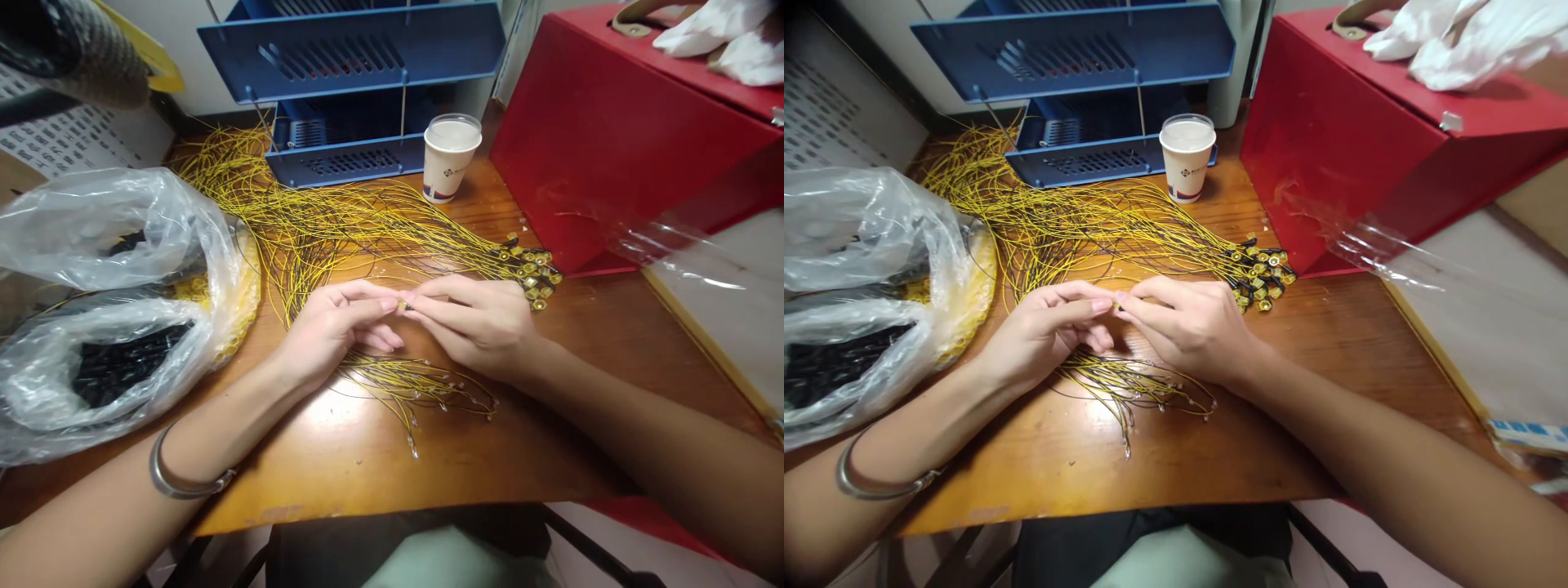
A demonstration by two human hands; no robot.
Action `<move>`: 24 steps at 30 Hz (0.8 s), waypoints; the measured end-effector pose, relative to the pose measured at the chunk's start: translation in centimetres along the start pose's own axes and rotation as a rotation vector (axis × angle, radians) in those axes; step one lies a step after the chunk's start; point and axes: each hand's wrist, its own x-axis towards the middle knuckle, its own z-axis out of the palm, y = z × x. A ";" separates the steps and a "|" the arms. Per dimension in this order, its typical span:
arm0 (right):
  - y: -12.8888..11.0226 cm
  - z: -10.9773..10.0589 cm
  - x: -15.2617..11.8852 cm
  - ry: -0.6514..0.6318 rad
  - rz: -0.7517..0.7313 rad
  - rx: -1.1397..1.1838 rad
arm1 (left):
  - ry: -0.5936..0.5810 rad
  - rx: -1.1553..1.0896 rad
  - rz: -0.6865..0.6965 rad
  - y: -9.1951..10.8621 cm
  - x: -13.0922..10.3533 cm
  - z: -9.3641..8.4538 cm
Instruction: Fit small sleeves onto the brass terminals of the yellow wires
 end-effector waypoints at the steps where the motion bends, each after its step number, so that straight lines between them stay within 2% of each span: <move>1: 0.0 0.0 0.0 0.000 0.000 -0.001 | -0.004 -0.004 -0.001 0.0 0.0 0.0; 11: 0.0 0.1 0.0 -0.021 0.006 -0.001 | -0.010 -0.001 0.020 -0.3 0.1 -0.2; 17: 0.0 0.3 -0.1 0.035 -0.002 0.009 | -0.021 0.028 0.062 -0.4 0.0 -0.1; 24: -0.3 0.3 0.0 0.064 0.021 0.000 | -0.089 -0.015 0.051 -0.5 -0.3 0.6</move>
